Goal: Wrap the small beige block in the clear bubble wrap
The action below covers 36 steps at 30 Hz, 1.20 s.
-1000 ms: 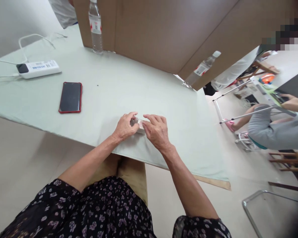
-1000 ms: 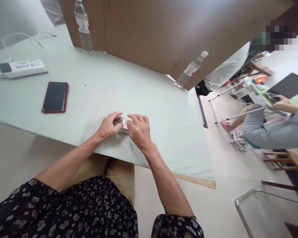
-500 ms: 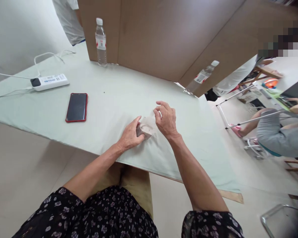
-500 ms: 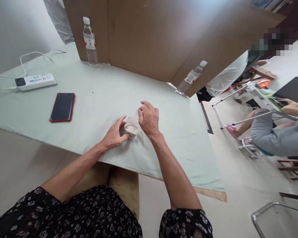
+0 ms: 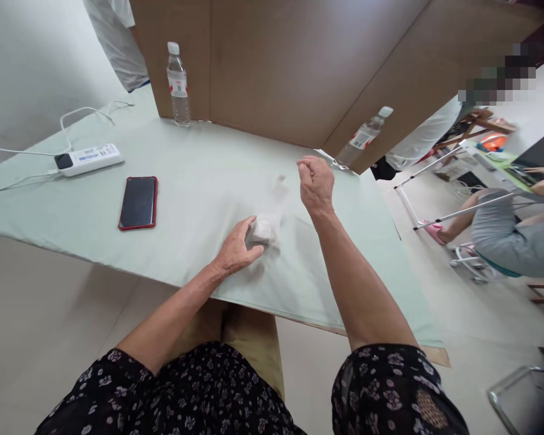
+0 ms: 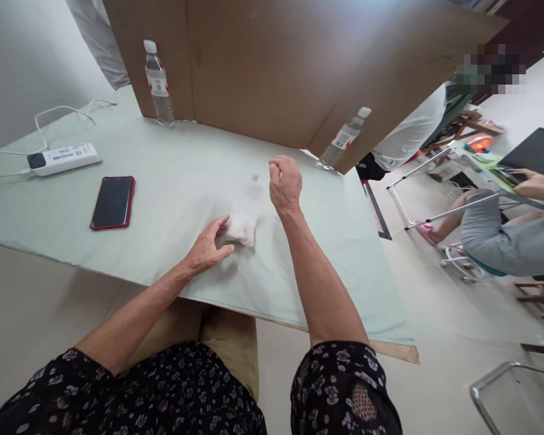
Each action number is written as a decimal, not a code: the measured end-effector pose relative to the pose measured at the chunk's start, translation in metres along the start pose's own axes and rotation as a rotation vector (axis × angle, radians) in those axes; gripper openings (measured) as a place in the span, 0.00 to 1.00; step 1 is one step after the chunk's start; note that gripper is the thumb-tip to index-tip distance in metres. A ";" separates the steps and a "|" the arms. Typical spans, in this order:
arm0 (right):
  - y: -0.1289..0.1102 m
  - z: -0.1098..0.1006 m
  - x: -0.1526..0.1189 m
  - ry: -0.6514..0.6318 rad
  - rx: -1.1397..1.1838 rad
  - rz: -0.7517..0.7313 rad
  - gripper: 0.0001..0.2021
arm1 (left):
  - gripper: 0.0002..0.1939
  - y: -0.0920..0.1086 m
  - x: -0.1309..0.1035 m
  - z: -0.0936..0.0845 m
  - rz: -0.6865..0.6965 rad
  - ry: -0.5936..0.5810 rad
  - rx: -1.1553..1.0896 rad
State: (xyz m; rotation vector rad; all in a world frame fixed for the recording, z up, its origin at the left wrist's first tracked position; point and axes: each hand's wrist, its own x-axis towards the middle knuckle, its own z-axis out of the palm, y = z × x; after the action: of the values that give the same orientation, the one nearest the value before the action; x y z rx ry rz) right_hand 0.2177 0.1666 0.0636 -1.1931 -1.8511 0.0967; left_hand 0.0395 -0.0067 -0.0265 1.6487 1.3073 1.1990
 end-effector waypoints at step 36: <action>-0.073 -0.137 -0.166 -0.504 0.748 0.163 0.10 | 0.17 0.022 -0.001 -0.015 0.223 0.339 0.467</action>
State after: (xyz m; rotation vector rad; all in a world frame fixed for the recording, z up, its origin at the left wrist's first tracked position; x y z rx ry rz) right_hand 0.2857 -0.0495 0.0746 -0.8101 -1.8506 1.1638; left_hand 0.0321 -0.0130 -0.0015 2.0231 1.7518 1.4287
